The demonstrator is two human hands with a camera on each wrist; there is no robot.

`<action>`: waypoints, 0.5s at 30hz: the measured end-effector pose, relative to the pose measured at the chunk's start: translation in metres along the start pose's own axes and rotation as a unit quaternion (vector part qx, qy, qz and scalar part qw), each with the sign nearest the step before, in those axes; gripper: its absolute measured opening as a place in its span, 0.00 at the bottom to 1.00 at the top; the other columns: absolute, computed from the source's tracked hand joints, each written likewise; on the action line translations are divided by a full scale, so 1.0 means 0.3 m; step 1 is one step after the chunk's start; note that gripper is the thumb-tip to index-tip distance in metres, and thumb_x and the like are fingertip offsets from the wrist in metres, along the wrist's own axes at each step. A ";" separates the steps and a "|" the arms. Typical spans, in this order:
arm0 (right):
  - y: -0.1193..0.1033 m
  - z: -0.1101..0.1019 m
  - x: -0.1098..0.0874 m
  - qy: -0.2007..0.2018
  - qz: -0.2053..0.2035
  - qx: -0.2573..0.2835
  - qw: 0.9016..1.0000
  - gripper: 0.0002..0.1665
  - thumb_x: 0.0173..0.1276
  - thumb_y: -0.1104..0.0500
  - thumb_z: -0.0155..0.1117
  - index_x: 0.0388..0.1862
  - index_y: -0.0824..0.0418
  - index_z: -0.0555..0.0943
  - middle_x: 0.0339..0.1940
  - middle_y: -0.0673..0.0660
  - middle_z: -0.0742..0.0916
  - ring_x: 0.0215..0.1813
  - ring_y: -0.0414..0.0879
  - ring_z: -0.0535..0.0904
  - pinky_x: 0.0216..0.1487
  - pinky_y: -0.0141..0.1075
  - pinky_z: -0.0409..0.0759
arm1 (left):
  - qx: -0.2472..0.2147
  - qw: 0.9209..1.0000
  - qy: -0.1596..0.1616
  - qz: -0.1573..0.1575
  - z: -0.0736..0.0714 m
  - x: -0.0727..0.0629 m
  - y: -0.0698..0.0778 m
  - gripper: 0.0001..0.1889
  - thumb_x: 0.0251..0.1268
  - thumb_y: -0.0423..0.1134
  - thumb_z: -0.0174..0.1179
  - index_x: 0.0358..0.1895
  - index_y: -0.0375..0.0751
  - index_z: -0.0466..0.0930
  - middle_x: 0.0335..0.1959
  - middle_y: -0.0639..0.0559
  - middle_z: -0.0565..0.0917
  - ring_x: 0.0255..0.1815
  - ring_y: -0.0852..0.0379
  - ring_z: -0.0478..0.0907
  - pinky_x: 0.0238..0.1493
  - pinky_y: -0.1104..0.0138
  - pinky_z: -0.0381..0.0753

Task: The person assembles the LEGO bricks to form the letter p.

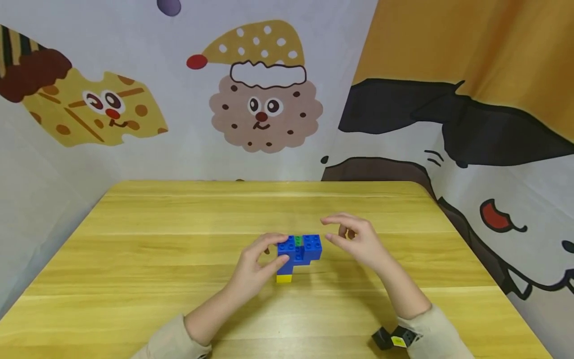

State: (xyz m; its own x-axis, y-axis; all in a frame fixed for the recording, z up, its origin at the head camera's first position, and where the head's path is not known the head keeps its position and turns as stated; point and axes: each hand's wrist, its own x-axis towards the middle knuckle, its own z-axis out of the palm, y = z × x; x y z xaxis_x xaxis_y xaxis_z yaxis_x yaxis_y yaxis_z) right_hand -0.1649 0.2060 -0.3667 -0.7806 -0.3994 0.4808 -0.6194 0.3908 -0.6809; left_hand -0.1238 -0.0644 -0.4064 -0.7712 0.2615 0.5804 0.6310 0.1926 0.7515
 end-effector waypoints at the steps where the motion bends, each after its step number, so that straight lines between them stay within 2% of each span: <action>1: 0.008 0.001 0.001 -0.002 0.012 -0.001 1.000 0.17 0.64 0.71 0.70 0.53 0.63 0.86 0.50 0.59 0.87 0.27 0.41 0.72 0.24 0.32 0.68 | 0.000 1.000 0.000 0.002 0.000 -0.001 0.000 0.19 0.63 0.27 0.68 0.57 0.40 0.82 0.56 0.47 0.84 0.49 0.55 0.77 0.43 0.63 0.78; 10: 0.104 0.028 -0.004 -0.030 0.100 -0.008 0.995 0.19 0.64 0.67 0.73 0.55 0.64 0.85 0.53 0.61 0.86 0.29 0.42 0.72 0.21 0.31 0.68 | 0.000 1.000 0.003 0.013 0.004 -0.006 -0.014 0.20 0.64 0.26 0.67 0.58 0.40 0.81 0.55 0.47 0.84 0.48 0.56 0.76 0.43 0.64 0.77; 15: 0.146 0.045 -0.008 -0.055 0.123 -0.022 0.991 0.21 0.64 0.65 0.74 0.56 0.65 0.84 0.54 0.59 0.86 0.30 0.43 0.73 0.22 0.31 0.69 | 0.001 1.000 0.002 0.010 0.005 -0.008 -0.014 0.20 0.64 0.26 0.67 0.58 0.40 0.81 0.55 0.47 0.84 0.48 0.55 0.76 0.43 0.64 0.77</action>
State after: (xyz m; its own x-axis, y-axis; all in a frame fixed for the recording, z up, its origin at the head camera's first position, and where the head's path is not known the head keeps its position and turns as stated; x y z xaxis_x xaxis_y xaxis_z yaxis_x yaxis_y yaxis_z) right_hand -0.1891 0.2129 -0.4051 -0.8963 -0.3742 0.2380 -0.4159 0.5227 -0.7442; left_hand -0.1243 -0.0644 -0.4115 -0.7581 0.2627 0.5969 0.6471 0.1896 0.7385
